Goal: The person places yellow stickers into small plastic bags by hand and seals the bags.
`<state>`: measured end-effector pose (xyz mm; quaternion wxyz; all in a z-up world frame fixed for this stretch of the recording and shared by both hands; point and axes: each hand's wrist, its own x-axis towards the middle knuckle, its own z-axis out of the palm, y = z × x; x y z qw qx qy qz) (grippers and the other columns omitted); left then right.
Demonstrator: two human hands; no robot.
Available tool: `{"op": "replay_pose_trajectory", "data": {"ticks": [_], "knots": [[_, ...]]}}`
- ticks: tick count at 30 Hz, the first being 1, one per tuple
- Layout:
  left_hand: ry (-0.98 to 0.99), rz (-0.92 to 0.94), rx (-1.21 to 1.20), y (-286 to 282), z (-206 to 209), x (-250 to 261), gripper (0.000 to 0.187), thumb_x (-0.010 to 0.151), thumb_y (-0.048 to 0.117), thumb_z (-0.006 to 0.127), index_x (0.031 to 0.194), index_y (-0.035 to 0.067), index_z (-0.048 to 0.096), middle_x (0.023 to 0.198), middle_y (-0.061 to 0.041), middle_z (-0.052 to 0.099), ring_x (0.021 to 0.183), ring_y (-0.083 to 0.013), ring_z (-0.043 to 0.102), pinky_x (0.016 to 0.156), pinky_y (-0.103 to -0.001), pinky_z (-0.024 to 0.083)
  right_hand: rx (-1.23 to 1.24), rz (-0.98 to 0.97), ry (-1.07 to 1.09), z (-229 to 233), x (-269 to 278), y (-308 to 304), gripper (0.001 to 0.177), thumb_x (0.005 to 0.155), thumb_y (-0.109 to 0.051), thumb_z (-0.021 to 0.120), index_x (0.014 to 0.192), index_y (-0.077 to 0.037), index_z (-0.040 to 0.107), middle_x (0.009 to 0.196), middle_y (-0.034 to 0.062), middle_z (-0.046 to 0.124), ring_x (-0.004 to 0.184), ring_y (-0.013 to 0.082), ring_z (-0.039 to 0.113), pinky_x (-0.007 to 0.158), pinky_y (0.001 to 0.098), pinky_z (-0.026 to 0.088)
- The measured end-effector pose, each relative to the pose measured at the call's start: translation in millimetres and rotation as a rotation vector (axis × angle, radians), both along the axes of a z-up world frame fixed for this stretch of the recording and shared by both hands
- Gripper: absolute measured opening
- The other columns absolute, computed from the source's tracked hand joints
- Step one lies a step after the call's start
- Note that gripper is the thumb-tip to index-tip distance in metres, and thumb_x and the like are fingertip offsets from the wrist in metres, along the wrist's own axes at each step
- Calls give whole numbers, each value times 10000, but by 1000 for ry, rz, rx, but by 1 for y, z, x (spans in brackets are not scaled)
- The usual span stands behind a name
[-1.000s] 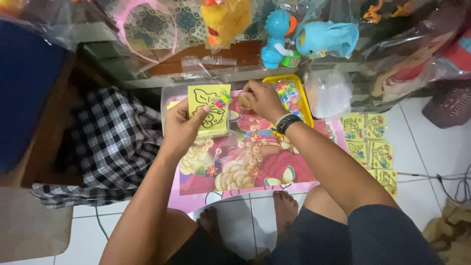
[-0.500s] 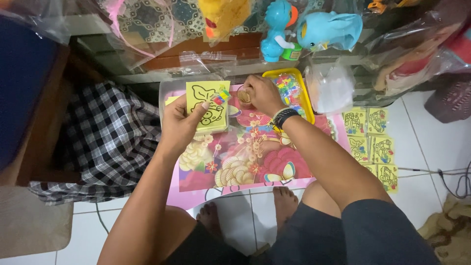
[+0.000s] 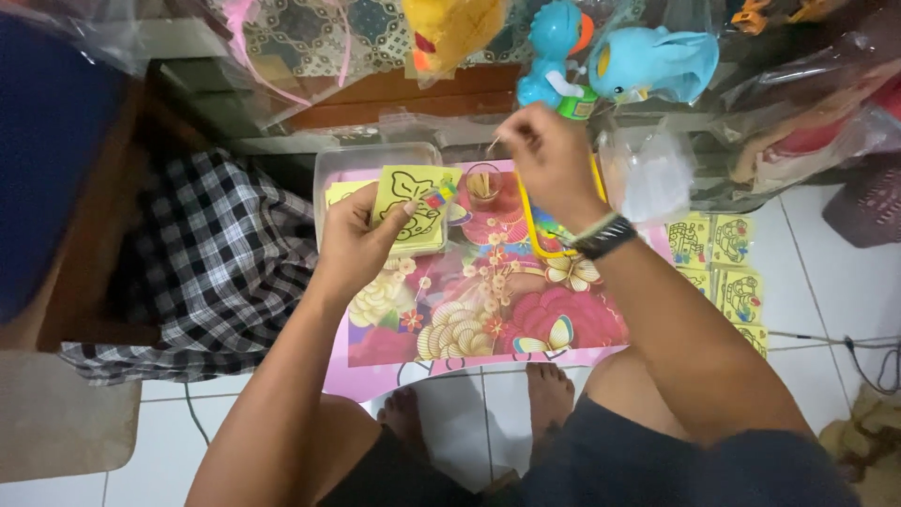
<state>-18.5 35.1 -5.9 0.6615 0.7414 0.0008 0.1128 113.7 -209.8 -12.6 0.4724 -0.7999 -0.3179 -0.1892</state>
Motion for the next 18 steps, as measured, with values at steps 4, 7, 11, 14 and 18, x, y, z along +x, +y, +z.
{"op": "replay_pose_trajectory", "data": {"ticks": [4, 7, 11, 14, 18], "knots": [[15, -21, 229, -2, 5, -1, 80, 954, 60, 703, 994, -6, 725, 718, 12, 625, 569, -63, 435, 496, -225, 378, 276, 85, -30, 71, -54, -20, 152, 1050, 113, 613, 1130, 0, 552, 1088, 142, 710, 741, 115, 531, 671, 230, 465], [-27, -55, 244, -9, 2, 1, 86, 937, 14, 699, 1009, -20, 730, 761, -12, 663, 604, -78, 480, 525, -228, 403, 397, 149, 87, 92, -80, -23, 133, 1051, 82, 596, 1116, -3, 516, 1117, 151, 673, 1015, 189, 679, 923, 270, 570], [-10, -86, 291, -22, 1, 3, 71, 930, 27, 703, 984, -9, 732, 694, 5, 620, 564, -83, 438, 501, -236, 375, 289, 129, 62, 91, -89, -17, 107, 1029, 84, 614, 1059, 7, 546, 1063, 143, 715, 940, 183, 663, 903, 287, 539], [-22, -96, 385, -33, 3, 4, 74, 919, 56, 712, 942, -13, 721, 668, -18, 620, 537, -106, 440, 487, -257, 381, 259, 64, 37, 90, -91, -16, 73, 1001, 62, 661, 1042, 11, 630, 1030, 82, 736, 777, 114, 538, 757, 237, 474], [-21, -111, 326, -47, 3, 2, 42, 908, 54, 731, 877, 39, 706, 621, -17, 599, 562, -95, 450, 532, -254, 399, 244, 76, 34, 78, -79, -19, 24, 975, -8, 690, 993, -8, 675, 926, 87, 740, 779, 162, 647, 746, 278, 519]]}}
